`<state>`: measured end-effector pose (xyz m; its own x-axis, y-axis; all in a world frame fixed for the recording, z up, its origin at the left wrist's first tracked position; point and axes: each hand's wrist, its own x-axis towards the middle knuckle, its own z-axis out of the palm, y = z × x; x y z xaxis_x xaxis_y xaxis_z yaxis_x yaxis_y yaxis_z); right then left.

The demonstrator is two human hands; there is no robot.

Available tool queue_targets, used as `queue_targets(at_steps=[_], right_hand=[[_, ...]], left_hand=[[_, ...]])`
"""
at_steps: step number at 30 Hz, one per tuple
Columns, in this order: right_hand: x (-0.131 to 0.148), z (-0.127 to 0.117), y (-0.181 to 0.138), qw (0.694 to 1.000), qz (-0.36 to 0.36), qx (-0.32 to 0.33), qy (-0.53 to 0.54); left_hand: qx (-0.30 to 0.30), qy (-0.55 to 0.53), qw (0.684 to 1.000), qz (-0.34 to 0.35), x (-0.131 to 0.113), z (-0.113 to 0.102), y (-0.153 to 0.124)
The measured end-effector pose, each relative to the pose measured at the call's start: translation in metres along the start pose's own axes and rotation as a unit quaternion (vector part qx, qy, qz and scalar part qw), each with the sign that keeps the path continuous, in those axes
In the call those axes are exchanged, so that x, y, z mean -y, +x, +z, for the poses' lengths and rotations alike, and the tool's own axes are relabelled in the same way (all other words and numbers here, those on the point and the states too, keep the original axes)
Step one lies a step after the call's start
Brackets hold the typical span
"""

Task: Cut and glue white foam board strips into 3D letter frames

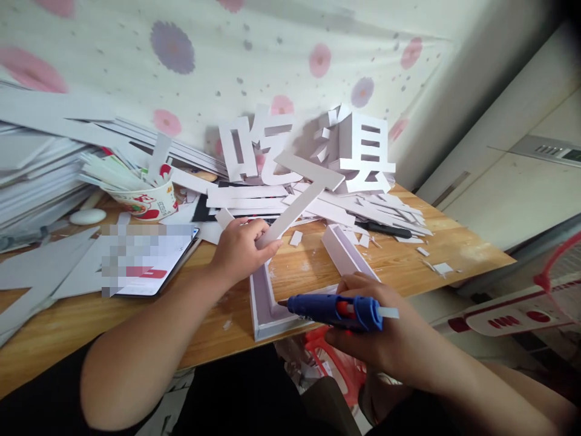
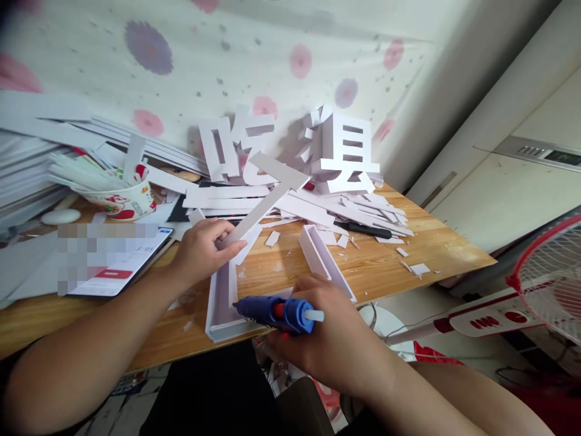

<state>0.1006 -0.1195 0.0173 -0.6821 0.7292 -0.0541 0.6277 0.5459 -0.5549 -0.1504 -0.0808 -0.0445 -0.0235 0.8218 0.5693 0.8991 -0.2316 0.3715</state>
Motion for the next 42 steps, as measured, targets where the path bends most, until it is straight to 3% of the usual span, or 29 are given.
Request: queue_targets(at_steps=[7,15,42], right_hand=[[0.008,0.005,0.006,0.998,0.006,0.0,-0.063],[0.001,0.009,0.002,0.996,-0.035,-0.048,-0.073],[-0.03,-0.013,-0.014,0.995,0.057,-0.061,-0.063]], left_hand=[[-0.008,-0.005,1.0,0.011,-0.002,0.0,0.0],[-0.01,-0.009,1.0,0.012,-0.001,0.0,0.0],[0.003,-0.002,1.0,0.005,0.0,-0.001,0.0]])
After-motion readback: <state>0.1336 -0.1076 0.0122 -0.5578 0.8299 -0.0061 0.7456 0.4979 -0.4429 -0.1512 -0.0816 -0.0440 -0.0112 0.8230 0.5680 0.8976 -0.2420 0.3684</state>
